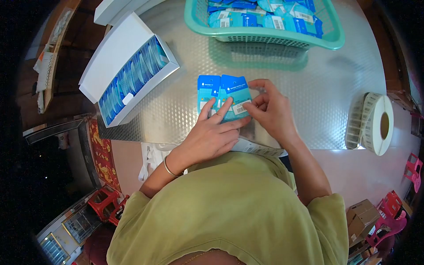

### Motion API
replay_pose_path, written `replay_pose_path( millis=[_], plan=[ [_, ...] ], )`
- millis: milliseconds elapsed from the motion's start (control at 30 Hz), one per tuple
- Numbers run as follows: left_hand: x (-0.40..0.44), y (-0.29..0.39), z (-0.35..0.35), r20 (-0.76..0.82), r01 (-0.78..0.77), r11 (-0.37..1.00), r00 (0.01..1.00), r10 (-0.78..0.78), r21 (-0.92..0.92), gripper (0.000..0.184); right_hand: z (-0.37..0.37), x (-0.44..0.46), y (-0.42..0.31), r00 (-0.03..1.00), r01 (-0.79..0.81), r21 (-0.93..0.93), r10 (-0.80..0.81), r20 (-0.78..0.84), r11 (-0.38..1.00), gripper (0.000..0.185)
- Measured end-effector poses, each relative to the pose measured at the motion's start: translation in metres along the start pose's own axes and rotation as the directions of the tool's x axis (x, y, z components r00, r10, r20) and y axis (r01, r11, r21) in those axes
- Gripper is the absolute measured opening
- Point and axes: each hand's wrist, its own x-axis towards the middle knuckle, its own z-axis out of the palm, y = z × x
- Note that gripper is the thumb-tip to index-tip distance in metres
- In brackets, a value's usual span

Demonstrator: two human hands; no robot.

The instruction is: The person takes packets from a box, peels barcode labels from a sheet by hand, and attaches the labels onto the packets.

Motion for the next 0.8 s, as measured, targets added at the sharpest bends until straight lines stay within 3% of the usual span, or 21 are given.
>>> replay_pose_path(
  millis=[200, 300, 800],
  plan=[
    [0.0, 0.0, 0.0, -0.001, 0.005, 1.0, 1.0, -0.005, -0.007, 0.013, 0.003, 0.001, 0.007, 0.997, 0.057, 0.02, -0.056, -0.05, 0.998, 0.043],
    [0.0, 0.0, 0.0, -0.001, 0.006, 1.0, 1.0, -0.006, -0.011, 0.013, 0.001, 0.0, 0.0, 1.0, -0.007, -0.015, 0.007, -0.011, 1.0, 0.046],
    [-0.001, 0.0, 0.0, 0.001, 0.006, 1.0, 1.0, -0.006, -0.013, 0.013, 0.004, -0.001, -0.002, 0.998, -0.009, -0.073, 0.005, -0.057, 0.997, 0.045]
  ],
)
